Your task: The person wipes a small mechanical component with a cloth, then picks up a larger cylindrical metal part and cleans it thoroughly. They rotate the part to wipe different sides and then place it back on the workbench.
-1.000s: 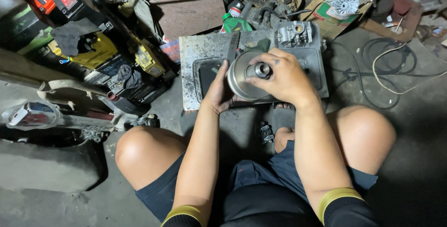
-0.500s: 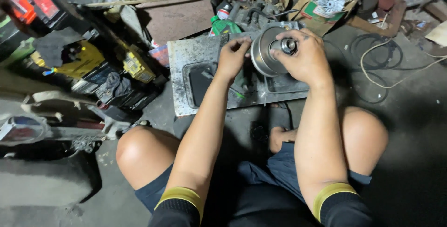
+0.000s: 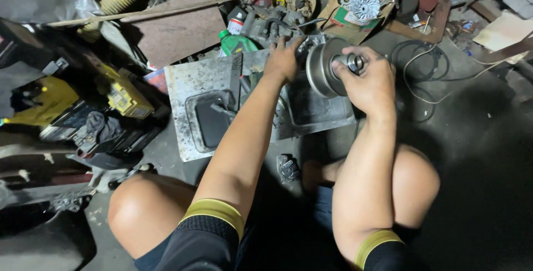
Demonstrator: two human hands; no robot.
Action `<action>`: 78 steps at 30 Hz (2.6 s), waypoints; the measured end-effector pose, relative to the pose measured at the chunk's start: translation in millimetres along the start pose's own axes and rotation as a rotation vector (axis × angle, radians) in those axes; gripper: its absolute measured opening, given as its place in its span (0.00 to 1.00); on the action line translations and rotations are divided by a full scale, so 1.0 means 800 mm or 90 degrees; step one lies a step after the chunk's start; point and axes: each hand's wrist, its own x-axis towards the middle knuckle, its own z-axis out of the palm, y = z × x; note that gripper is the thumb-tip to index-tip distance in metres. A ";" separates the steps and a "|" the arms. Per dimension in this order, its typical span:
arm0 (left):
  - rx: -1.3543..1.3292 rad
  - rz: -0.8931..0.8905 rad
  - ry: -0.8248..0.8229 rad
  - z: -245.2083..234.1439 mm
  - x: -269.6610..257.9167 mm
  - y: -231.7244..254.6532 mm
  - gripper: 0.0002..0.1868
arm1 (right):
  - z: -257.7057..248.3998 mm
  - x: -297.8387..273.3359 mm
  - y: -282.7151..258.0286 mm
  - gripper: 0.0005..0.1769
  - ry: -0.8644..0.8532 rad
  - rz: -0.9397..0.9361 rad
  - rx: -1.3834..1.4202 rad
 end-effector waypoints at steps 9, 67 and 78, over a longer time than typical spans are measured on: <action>-0.006 -0.040 -0.078 -0.026 0.005 0.042 0.39 | 0.021 0.034 0.051 0.15 0.084 0.075 0.065; -0.686 0.035 0.484 -0.043 -0.024 -0.123 0.17 | 0.214 0.184 0.172 0.17 -0.174 0.110 0.443; -0.702 0.016 0.441 -0.030 -0.046 -0.131 0.18 | 0.243 0.206 0.192 0.23 -0.275 0.143 0.450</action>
